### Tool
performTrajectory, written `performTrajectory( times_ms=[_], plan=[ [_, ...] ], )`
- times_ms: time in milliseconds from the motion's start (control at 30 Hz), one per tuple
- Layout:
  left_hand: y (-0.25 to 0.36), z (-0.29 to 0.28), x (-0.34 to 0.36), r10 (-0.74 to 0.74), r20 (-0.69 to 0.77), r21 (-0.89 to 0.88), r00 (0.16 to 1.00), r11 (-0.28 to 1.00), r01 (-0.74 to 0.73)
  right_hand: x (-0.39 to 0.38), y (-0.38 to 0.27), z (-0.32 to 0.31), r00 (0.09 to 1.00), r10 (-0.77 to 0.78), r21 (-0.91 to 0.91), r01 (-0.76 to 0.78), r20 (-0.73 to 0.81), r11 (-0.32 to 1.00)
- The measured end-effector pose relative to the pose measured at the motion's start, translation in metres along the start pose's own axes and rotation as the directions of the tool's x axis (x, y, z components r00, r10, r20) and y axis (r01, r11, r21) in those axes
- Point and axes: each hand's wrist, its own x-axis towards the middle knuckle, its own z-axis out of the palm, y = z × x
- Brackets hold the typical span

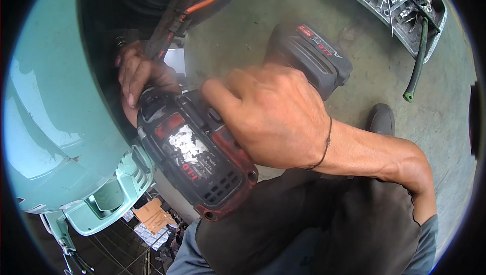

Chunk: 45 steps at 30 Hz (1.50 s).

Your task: The person uses a power tool and a wrench to remove bolts from the rear wheel motor assembly of a scooter, placing the removed hardware into a small tray.

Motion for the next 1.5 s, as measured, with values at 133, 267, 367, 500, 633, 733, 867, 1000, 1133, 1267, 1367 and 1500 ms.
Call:
performTrajectory(
  times_ms=[133,267,367,500,633,733,867,1000,1133,1267,1367,1500],
  plan=[
    [-0.013,0.009,0.003,0.006,-0.096,0.163,0.995,0.987,0.010,0.001,0.003,0.001,1.000,0.014,0.063,-0.014,0.002,0.998],
    [-0.002,0.012,0.003,-0.002,-0.144,0.223,0.990,0.974,0.034,-0.004,0.005,0.004,0.999,0.044,0.121,-0.044,0.008,0.992],
    [-0.016,0.013,0.000,0.098,-0.141,0.287,0.985,0.956,-0.054,-0.005,0.002,0.006,0.999,0.034,0.115,-0.032,-0.017,0.993],
    [-0.015,0.015,-0.001,0.121,-0.136,0.305,0.983,0.950,-0.074,-0.005,0.000,0.002,0.999,0.043,0.080,-0.046,0.032,0.996],
    [-0.025,0.018,-0.004,0.186,-0.134,0.322,0.973,0.937,-0.134,-0.009,0.001,0.005,0.998,0.056,0.107,-0.058,0.026,0.993],
    [-0.031,0.016,-0.006,0.202,-0.117,0.331,0.972,0.931,-0.154,-0.013,0.002,0.007,0.999,0.042,0.103,-0.042,0.006,0.994],
    [-0.017,0.014,-0.005,0.096,-0.123,0.314,0.988,0.948,-0.052,-0.013,0.003,0.004,1.000,0.015,0.105,-0.016,0.011,0.994],
    [-0.001,0.017,0.004,0.166,-0.182,0.368,0.969,0.925,-0.089,-0.014,0.006,0.007,1.000,0.017,0.110,-0.018,0.012,0.994],
    [0.014,0.018,0.015,0.168,-0.181,0.371,0.969,0.924,-0.091,-0.016,0.009,0.006,0.999,0.020,0.196,-0.015,-0.026,0.981],
    [0.022,0.017,0.016,0.172,-0.179,0.369,0.969,0.925,-0.096,-0.020,0.011,0.007,0.999,-0.016,0.177,0.021,-0.030,0.984],
    [0.028,0.018,0.019,0.176,-0.179,0.367,0.968,0.925,-0.100,-0.020,0.014,0.009,1.000,-0.009,0.196,0.013,-0.018,0.981],
    [0.037,0.018,0.026,0.178,-0.190,0.373,0.965,0.923,-0.097,-0.023,0.014,0.011,0.999,0.016,0.245,-0.007,-0.035,0.970]
  ],
)
